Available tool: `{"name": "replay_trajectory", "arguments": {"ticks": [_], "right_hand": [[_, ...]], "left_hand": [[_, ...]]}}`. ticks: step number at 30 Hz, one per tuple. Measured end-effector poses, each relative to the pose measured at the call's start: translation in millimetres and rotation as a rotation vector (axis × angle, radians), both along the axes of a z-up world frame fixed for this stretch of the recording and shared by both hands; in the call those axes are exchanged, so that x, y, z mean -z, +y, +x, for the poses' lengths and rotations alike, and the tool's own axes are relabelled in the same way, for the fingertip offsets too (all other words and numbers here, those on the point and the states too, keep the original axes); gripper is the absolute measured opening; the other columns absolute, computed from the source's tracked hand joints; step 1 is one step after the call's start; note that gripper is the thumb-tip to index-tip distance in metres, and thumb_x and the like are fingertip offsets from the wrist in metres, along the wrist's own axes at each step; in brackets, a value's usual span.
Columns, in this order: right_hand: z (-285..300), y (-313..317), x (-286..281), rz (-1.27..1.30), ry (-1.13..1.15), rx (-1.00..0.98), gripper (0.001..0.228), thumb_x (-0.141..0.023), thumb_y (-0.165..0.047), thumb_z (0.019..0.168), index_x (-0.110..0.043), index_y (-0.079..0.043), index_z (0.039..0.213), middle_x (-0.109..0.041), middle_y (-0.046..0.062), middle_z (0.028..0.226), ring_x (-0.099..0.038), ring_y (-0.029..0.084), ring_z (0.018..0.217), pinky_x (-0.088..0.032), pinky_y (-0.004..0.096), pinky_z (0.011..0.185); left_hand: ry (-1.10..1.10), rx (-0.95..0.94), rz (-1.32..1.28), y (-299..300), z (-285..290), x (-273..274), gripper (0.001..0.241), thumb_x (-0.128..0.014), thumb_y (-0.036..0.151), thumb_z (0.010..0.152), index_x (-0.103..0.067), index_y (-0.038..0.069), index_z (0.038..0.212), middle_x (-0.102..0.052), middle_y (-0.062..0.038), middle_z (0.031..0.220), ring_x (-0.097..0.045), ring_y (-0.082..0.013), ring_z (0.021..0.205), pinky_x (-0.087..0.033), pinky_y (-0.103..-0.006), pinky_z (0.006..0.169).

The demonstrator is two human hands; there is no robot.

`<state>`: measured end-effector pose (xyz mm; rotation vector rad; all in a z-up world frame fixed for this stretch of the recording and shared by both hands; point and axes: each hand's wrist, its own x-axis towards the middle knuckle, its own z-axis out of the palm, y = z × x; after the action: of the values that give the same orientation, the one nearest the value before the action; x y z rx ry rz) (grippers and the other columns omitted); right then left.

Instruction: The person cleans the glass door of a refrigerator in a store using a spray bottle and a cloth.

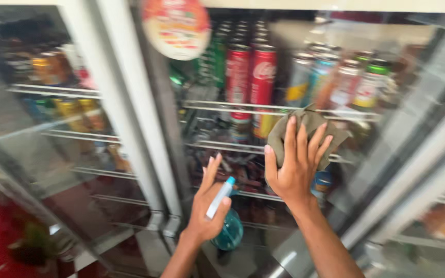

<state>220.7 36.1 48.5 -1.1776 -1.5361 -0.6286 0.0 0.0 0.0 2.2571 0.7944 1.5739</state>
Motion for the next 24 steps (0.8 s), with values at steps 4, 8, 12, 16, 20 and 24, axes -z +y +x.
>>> {"name": "replay_trajectory", "arguments": {"ticks": [4,8,12,16,20,24], "right_hand": [[-77,16,-26,-0.019,-0.155,-0.051,0.070,-0.067,-0.036,0.101,-0.044,-0.001,0.158,-0.053,0.022,0.146,-0.029,0.057,0.150,-0.012,0.069,0.122],[-136,33,-45,-0.032,-0.274,-0.132,0.069,-0.069,-0.037,0.098,-0.047,-0.008,0.158,-0.057,0.016,0.139,-0.035,0.047,0.148,-0.017,0.065,0.122],[-150,35,-35,0.001,-0.504,-0.159,0.068,-0.072,-0.037,0.098,-0.050,-0.016,0.159,-0.059,0.008,0.136,-0.041,0.035,0.149,-0.022,0.056,0.125],[-118,32,-16,-0.062,-0.640,-0.182,0.071,-0.073,-0.039,0.093,-0.054,-0.017,0.158,-0.060,0.009,0.130,-0.043,0.033,0.147,-0.025,0.056,0.118],[-69,25,-5,-0.070,-0.502,-0.068,0.066,-0.074,-0.038,0.094,-0.058,-0.014,0.153,-0.059,0.014,0.123,-0.043,0.042,0.143,-0.026,0.064,0.117],[-31,13,24,-0.037,-0.252,0.098,0.066,-0.073,-0.037,0.097,-0.056,-0.005,0.152,-0.057,0.022,0.134,-0.036,0.056,0.147,-0.022,0.071,0.122]], "left_hand": [[-0.017,-0.023,-0.058,0,-50,-3,0.049,-0.046,0.040,0.107,-0.071,-0.003,0.106,-0.029,-0.033,0.167,-0.028,-0.0495,0.158,-0.013,-0.0570,0.129],[-0.053,-0.069,-0.040,9,-82,-5,0.050,-0.046,0.041,0.106,-0.071,-0.002,0.105,-0.031,-0.035,0.165,-0.028,-0.0509,0.158,-0.018,-0.0555,0.128],[-0.052,-0.094,-0.034,14,-100,-1,0.052,-0.045,0.043,0.106,-0.071,-0.002,0.105,-0.034,-0.035,0.164,-0.033,-0.0496,0.157,-0.023,-0.0531,0.128],[-0.056,-0.076,-0.038,14,-99,0,0.053,-0.045,0.042,0.106,-0.073,-0.003,0.105,-0.036,-0.036,0.162,-0.032,-0.0499,0.157,-0.018,-0.0534,0.130],[-0.092,0.021,-0.024,15,-90,-3,0.053,-0.047,0.043,0.108,-0.070,-0.005,0.109,-0.046,-0.033,0.156,-0.043,-0.0477,0.152,-0.034,-0.0502,0.122],[-0.132,0.188,-0.090,22,-65,-7,0.053,-0.049,0.042,0.107,-0.067,-0.007,0.116,-0.068,-0.023,0.132,-0.065,-0.0398,0.134,-0.054,-0.0432,0.108]]}}
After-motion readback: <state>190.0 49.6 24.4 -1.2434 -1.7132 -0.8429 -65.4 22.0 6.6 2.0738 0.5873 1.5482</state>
